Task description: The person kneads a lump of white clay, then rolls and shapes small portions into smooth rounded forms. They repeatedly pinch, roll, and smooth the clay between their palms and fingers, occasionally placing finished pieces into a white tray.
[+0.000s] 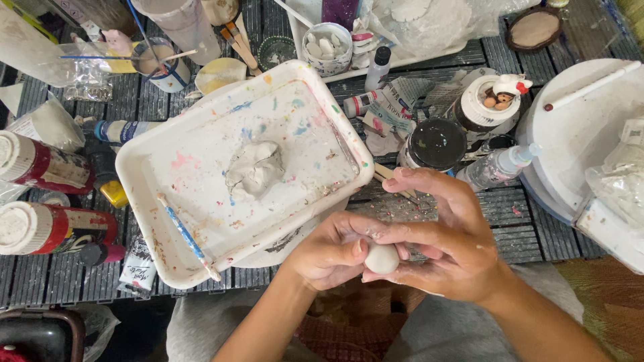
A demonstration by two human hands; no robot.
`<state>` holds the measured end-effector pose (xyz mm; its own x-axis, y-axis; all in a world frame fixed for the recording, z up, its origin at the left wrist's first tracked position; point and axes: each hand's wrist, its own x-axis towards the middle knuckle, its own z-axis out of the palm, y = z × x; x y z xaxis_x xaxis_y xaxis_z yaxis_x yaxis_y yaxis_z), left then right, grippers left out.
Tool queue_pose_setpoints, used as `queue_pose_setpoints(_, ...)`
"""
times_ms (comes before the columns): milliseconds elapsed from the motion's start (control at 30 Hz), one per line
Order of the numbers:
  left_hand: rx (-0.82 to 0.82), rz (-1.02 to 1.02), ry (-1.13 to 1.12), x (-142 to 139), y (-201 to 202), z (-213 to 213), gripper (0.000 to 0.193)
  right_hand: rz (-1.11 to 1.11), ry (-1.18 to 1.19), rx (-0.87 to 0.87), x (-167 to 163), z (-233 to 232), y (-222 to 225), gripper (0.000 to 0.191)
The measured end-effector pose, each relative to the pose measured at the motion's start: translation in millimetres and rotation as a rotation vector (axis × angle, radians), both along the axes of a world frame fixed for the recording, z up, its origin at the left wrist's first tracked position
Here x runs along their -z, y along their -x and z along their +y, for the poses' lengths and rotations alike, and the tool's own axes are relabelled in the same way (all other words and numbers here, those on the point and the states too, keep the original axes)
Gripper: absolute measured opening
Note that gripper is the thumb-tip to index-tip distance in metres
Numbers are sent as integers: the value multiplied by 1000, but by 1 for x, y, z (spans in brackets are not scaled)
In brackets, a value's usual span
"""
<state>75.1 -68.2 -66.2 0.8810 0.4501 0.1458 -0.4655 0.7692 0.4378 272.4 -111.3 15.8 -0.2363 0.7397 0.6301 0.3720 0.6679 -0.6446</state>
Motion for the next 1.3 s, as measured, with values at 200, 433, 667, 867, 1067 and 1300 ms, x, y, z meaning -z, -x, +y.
queue_pose_setpoints(200,11,-7,59,-7,1,2,72,10,16,26,-3,-1,-2,49)
queue_pose_setpoints(433,-9,67,10,-5,0,-1,61,7,5,36,-7,3,0,53)
queue_pose_setpoints(667,-4,78,54,-5,-2,1,60,-78,-48,84,-6,0,2,55)
queue_pose_setpoints(867,1,72,35,-6,-2,1,59,-86,-41,38,-3,1,0,60)
queue_pose_setpoints(1067,-42,100,26,0,-2,1,57,-98,0,22,-3,4,-2,51)
queue_pose_setpoints(1300,-47,138,60,-7,-4,1,60,-61,66,-22,-3,4,-5,49)
